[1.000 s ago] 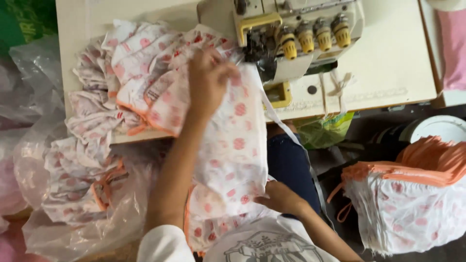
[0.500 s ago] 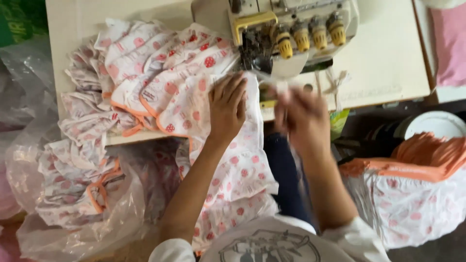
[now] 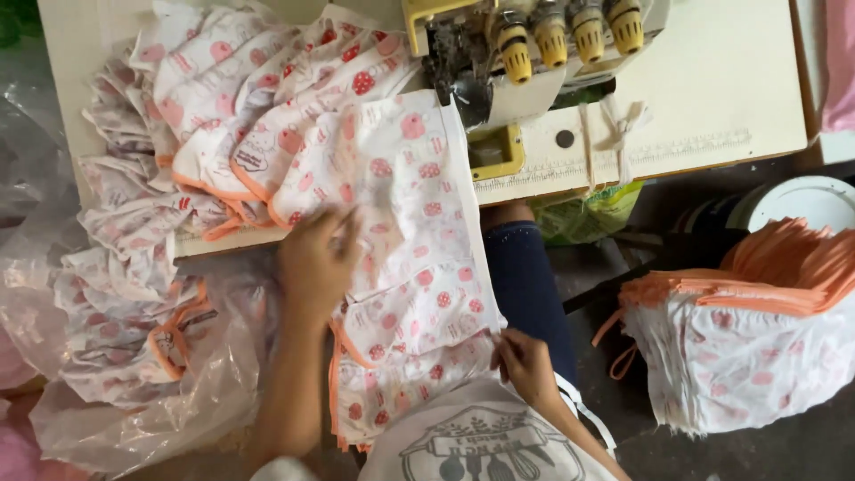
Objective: Sewing the edges of pre-cut fabric pieces using an industrial overlock machine in a factory setting.
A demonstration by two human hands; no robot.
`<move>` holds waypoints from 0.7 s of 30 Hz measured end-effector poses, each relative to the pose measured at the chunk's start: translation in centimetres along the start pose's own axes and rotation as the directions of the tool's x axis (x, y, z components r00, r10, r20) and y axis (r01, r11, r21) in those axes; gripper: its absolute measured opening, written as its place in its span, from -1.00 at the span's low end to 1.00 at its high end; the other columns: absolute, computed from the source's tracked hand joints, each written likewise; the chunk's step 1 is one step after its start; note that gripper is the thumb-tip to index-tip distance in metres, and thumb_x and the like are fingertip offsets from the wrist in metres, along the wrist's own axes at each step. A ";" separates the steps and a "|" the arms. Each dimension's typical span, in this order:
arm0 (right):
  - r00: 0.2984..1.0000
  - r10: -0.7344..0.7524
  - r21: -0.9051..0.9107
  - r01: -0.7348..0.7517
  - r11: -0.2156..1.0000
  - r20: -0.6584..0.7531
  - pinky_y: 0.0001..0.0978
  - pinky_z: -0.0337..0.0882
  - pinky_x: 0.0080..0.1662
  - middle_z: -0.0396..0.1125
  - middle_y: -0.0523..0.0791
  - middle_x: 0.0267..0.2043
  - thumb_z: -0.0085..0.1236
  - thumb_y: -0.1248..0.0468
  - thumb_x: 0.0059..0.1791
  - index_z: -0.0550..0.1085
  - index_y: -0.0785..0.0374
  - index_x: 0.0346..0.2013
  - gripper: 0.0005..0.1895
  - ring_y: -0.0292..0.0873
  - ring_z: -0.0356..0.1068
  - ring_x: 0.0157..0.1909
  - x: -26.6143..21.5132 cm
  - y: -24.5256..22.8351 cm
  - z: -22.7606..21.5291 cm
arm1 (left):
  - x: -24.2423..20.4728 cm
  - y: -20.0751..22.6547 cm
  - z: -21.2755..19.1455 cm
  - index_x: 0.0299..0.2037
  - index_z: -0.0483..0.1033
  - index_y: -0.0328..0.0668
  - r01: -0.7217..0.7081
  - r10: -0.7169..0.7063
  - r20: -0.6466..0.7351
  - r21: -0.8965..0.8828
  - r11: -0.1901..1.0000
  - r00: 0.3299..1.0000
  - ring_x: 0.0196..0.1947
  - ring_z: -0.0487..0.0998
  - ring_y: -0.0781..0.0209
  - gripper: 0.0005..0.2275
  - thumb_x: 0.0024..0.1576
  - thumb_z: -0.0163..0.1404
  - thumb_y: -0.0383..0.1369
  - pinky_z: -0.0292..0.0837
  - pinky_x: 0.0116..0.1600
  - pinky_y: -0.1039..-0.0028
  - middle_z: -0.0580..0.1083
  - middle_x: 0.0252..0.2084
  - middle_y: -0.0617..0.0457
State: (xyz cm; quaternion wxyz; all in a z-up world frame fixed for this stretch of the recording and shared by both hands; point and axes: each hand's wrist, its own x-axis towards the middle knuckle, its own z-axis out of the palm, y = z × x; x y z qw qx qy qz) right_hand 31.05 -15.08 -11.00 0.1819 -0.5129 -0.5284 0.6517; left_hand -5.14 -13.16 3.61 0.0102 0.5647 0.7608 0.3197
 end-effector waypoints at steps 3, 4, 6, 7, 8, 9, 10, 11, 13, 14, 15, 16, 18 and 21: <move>0.992 -0.117 -0.286 0.101 0.953 -0.037 -0.13 0.31 -0.58 0.38 0.10 -0.71 0.11 0.39 0.01 0.53 0.42 -0.04 -0.75 0.00 0.37 -0.71 3.8 0.8 -0.8 | -5.5 -3.7 0.1 -0.07 0.65 0.03 0.488 -0.599 0.455 0.347 0.800 0.658 -0.07 0.66 -0.05 -0.52 0.08 0.07 0.19 0.53 -0.02 0.16 0.64 -0.14 0.04; 0.992 -0.117 -0.281 0.102 0.954 -0.038 -0.13 0.31 -0.58 0.38 0.10 -0.71 0.11 0.39 0.01 0.53 0.42 -0.04 -0.75 0.00 0.37 -0.71 5.6 -1.6 0.3 | -6.6 -4.9 2.7 -0.07 0.65 0.03 0.485 -0.598 0.455 0.350 0.801 0.660 -0.07 0.66 -0.05 -0.52 0.08 0.07 0.19 0.53 -0.02 0.16 0.64 -0.14 0.04; 0.985 -0.174 -0.367 0.170 0.915 0.025 0.32 0.41 0.04 0.38 0.40 -0.03 0.04 0.45 -0.07 0.36 0.44 0.26 -0.43 0.55 0.38 -0.02 8.9 -6.5 2.5 | -9.3 -7.4 7.6 0.07 0.51 -0.28 0.581 -0.474 0.377 -0.248 0.775 0.795 0.12 0.52 -0.38 -0.46 -0.01 0.30 -0.07 0.41 0.14 -0.07 0.54 0.03 -0.33; 0.985 -0.169 -0.365 0.167 0.916 0.025 0.32 0.41 0.04 0.38 0.40 -0.03 0.04 0.45 -0.07 0.36 0.44 0.26 -0.43 0.55 0.38 -0.02 10.7 -3.1 2.5 | -10.6 -8.1 8.6 0.07 0.51 -0.28 0.583 -0.476 0.380 -0.245 0.775 0.793 0.12 0.52 -0.38 -0.46 -0.01 0.30 -0.07 0.41 0.14 -0.07 0.54 0.03 -0.33; 0.988 -0.134 -0.274 0.148 0.950 0.072 -0.01 0.32 -0.32 0.33 0.15 -0.45 -0.03 0.46 -0.05 0.41 0.35 -0.19 -0.85 0.19 0.31 -0.44 12.7 0.1 2.6 | -11.6 -9.1 9.7 0.07 0.52 -0.36 0.647 -0.575 0.298 -0.291 0.705 0.762 0.19 0.46 -0.37 -0.48 0.07 0.25 -0.07 0.35 0.21 -0.04 0.50 0.09 -0.37; 0.987 -0.102 -0.183 0.124 0.975 0.122 -0.34 0.23 -0.68 0.29 -0.10 -0.87 -0.10 0.47 -0.02 0.46 0.26 -0.63 -0.69 -0.16 0.25 -0.86 14.8 3.1 2.8 | -12.4 -10.1 10.6 0.07 0.53 -0.44 0.697 -0.668 0.219 -0.344 0.629 0.711 0.25 0.41 -0.36 -0.49 0.15 0.20 -0.07 0.30 0.28 -0.01 0.46 0.16 -0.41; 0.984 -0.129 -0.188 0.150 0.971 0.122 -0.34 0.23 -0.68 0.29 -0.10 -0.87 -0.10 0.47 -0.02 0.46 0.26 -0.63 -0.69 -0.16 0.25 -0.86 13.0 3.1 1.8 | -14.0 -10.9 9.4 0.07 0.53 -0.44 0.681 -0.660 0.201 -0.362 0.637 0.724 0.25 0.41 -0.36 -0.49 0.15 0.20 -0.07 0.30 0.28 -0.01 0.46 0.16 -0.41; 0.977 -0.172 -0.118 0.187 0.975 0.126 -0.35 0.27 -0.64 0.34 -0.05 -0.82 -0.05 0.47 -0.03 0.50 0.30 -0.55 -0.76 -0.16 0.29 -0.81 11.3 3.3 0.9 | -15.5 -11.8 8.4 -0.13 0.52 -0.40 0.750 -0.753 0.178 -0.382 0.540 0.633 -0.10 0.43 -0.14 -0.52 0.11 0.22 -0.01 0.37 0.00 0.13 0.41 -0.21 -0.25; 0.973 -0.191 -0.049 0.198 0.979 0.129 -0.36 0.30 -0.60 0.39 -0.01 -0.77 0.01 0.47 -0.04 0.55 0.34 -0.47 -0.82 -0.15 0.32 -0.77 6.9 -0.5 0.4 | -17.0 -10.6 5.2 -0.32 0.51 -0.35 0.818 -0.838 0.178 -0.393 0.420 0.515 -0.46 0.46 0.09 -0.52 0.08 0.24 0.04 0.43 -0.27 0.27 0.37 -0.57 -0.10; 0.987 -0.056 0.067 0.047 0.997 0.148 -0.43 0.15 -0.64 0.36 0.00 -0.76 0.02 0.36 0.03 0.40 0.29 -0.54 -0.77 -0.22 0.18 -0.80 4.1 -5.0 0.5 | -16.2 -8.5 3.0 -0.34 0.51 -0.16 0.826 -0.858 0.135 -0.378 0.418 0.496 -0.51 0.37 0.27 -0.69 0.10 0.20 -0.07 0.30 -0.36 0.42 0.36 -0.58 0.07; 0.981 0.076 0.178 -0.108 0.978 0.181 -0.50 -0.01 -0.68 0.34 0.01 -0.75 0.04 0.25 0.10 0.25 0.24 -0.61 -0.60 -0.29 0.04 -0.83 0.8 -9.5 -0.1 | -15.4 -6.5 0.9 -0.35 0.52 0.02 0.834 -0.875 0.092 -0.363 0.415 0.475 -0.57 0.27 0.44 -0.85 0.12 0.17 -0.19 0.17 -0.45 0.56 0.34 -0.59 0.23; 0.980 0.086 0.179 -0.118 0.977 0.179 -0.50 -0.01 -0.68 0.34 0.01 -0.75 0.04 0.25 0.10 0.25 0.24 -0.61 -0.60 -0.29 0.04 -0.83 0.2 -10.6 0.0 | -15.1 -6.6 0.4 -0.35 0.52 0.02 0.839 -0.876 0.099 -0.356 0.412 0.472 -0.57 0.27 0.44 -0.85 0.12 0.17 -0.19 0.17 -0.45 0.56 0.34 -0.59 0.23; 0.982 -0.025 0.287 -0.030 0.957 0.187 -0.51 0.05 -0.69 0.33 -0.04 -0.76 0.01 0.31 0.11 0.44 0.35 -0.43 -0.75 -0.30 0.05 -0.84 -0.2 -13.2 0.3 | -14.0 -6.9 -0.5 -0.36 0.47 -0.12 0.654 -0.784 0.034 -0.574 0.492 0.619 -0.58 0.22 0.47 -0.83 0.19 0.15 -0.28 0.14 -0.47 0.60 0.29 -0.59 0.25; 0.984 -0.066 0.387 -0.004 0.922 0.166 -0.49 -0.04 -0.72 0.30 -0.04 -0.77 0.02 0.31 0.10 0.52 0.43 -0.16 -0.79 -0.31 -0.02 -0.85 0.8 -15.0 1.0 | -11.6 -7.7 -1.2 -0.25 0.54 -0.10 0.635 -0.787 0.004 -0.592 0.496 0.618 -0.49 0.30 0.52 -0.90 0.21 0.14 -0.31 0.28 -0.43 0.63 0.38 -0.49 0.29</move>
